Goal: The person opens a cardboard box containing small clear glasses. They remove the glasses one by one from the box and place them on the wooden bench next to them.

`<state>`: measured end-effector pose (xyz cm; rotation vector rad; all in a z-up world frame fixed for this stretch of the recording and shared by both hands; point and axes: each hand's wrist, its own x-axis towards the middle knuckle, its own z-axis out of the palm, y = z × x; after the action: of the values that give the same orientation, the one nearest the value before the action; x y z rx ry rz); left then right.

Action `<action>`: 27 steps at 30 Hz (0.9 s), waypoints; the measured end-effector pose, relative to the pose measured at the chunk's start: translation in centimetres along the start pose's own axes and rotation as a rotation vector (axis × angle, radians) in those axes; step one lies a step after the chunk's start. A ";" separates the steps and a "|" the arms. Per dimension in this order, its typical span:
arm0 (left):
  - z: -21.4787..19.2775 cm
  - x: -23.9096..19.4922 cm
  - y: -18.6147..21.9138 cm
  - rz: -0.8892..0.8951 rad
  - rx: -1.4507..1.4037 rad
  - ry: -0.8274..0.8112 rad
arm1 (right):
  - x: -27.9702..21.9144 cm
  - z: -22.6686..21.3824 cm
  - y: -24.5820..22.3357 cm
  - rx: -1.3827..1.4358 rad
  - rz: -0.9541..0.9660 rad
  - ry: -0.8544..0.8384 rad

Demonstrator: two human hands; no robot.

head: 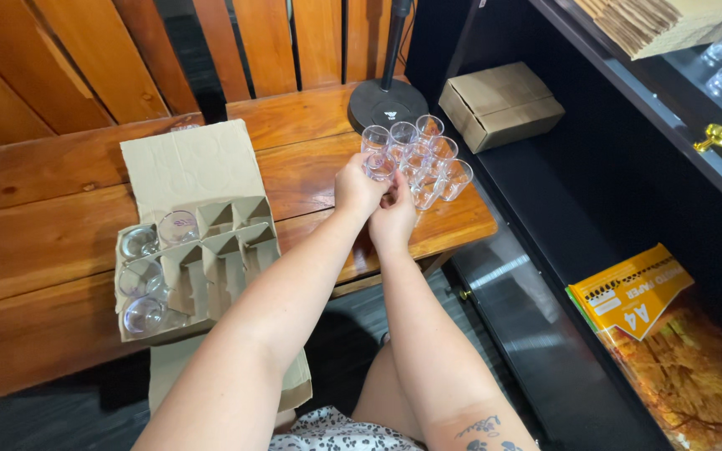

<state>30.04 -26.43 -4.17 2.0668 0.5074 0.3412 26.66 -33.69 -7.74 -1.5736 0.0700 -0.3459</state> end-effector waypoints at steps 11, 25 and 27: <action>1.2 1.1 -0.7 0.004 0.026 -0.007 | 1.7 0.5 3.0 -0.017 0.037 0.004; 2.4 0.6 -1.2 -0.056 0.045 -0.015 | 0.4 -0.6 1.0 0.018 0.081 0.018; 2.4 0.1 -1.5 -0.098 0.028 -0.052 | -0.9 -0.7 -0.7 0.052 0.076 0.022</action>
<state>30.84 -27.47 -6.65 2.0639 0.5828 0.2233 25.49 -34.12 -7.18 -1.5115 0.1367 -0.3031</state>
